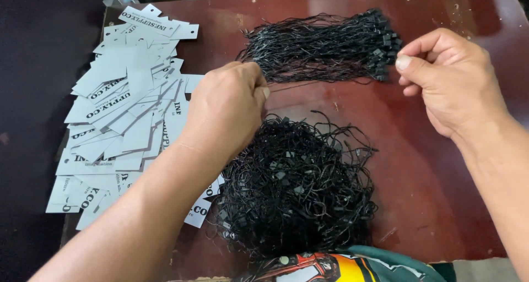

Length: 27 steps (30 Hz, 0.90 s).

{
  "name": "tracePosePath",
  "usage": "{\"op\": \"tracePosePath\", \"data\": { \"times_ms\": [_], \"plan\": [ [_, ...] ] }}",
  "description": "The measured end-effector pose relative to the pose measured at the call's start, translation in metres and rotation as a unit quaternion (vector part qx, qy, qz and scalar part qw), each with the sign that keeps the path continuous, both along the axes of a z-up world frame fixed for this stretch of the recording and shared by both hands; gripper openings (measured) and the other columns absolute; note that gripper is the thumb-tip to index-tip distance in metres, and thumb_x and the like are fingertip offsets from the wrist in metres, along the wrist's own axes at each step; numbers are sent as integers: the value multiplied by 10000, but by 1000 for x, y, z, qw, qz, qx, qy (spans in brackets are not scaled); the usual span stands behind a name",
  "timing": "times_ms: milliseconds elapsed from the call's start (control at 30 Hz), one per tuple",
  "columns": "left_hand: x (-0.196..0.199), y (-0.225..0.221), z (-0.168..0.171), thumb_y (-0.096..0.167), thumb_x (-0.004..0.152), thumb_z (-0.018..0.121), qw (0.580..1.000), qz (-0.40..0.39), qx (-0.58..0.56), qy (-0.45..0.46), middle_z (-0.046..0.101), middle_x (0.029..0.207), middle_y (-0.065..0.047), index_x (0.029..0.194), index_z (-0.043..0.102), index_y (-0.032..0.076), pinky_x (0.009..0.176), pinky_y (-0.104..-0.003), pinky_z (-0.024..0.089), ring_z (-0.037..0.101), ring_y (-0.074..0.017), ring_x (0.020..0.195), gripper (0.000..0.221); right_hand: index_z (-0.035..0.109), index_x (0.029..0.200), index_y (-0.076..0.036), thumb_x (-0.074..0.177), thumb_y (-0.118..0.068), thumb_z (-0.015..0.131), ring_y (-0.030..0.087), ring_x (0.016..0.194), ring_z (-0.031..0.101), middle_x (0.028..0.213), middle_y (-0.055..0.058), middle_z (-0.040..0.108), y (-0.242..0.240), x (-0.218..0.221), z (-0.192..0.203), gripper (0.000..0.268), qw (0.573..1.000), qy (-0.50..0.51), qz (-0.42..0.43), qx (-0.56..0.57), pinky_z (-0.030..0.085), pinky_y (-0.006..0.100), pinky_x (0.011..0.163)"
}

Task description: Untangling and sorting black plastic clothing tag fasteners from a large pile on a table.

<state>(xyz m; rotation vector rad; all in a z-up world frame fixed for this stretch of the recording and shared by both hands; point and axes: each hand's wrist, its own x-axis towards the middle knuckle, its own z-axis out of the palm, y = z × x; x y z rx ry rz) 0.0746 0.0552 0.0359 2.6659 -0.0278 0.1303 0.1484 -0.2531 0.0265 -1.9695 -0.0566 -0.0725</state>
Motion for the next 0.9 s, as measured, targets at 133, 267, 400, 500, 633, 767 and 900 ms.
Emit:
{"op": "tracePosePath", "data": {
  "times_ms": [133,267,400,500,633,767,900],
  "plan": [
    [17,1,-22,262,946,633,999,22,31,-30,620,872,-76,878,624,145,587,-540,443,612,-388,753,135,660,1000,-99,1031,-4,704,79,655,610,776,43,644,-6,5,-8,109,997,-21,4,-78,537,181,620],
    [30,-1,-44,274,1005,607,995,36,61,-64,585,845,-90,882,567,118,523,-544,430,576,-378,718,203,678,992,-109,1030,-32,738,98,732,595,861,31,656,-10,6,-18,105,984,-68,33,-163,485,221,669],
    [36,0,-57,256,978,669,987,61,63,-137,559,866,-82,889,590,128,525,-541,451,576,-360,769,175,712,1003,-111,1026,1,762,85,813,525,954,2,642,-9,13,-25,125,974,-145,45,-171,422,236,717],
    [40,1,-60,288,966,694,986,72,54,-138,558,881,-79,890,633,129,555,-541,470,600,-362,798,187,728,992,-144,1013,-24,756,41,731,545,838,-32,677,-1,13,-19,125,981,-92,17,-171,451,207,671],
    [38,-1,-60,287,964,699,987,71,60,-132,557,867,-53,873,651,140,516,-512,477,597,-322,796,179,730,994,-146,1015,-38,762,41,728,550,840,-38,680,-3,13,-26,114,978,-105,4,-181,452,209,667],
    [33,0,-55,274,940,699,988,64,36,-138,566,919,-76,934,686,133,587,-527,495,601,-343,866,141,703,1096,-101,1024,-21,710,74,755,609,902,12,677,-1,9,-24,108,979,-127,-19,-156,523,221,625],
    [26,2,-54,232,923,682,987,73,-38,-138,585,937,-54,950,699,138,621,-534,482,617,-332,817,100,664,1161,-69,1090,-23,647,117,763,671,900,59,664,-3,-2,-20,86,985,-137,-28,-104,521,225,591]
  ]
}}
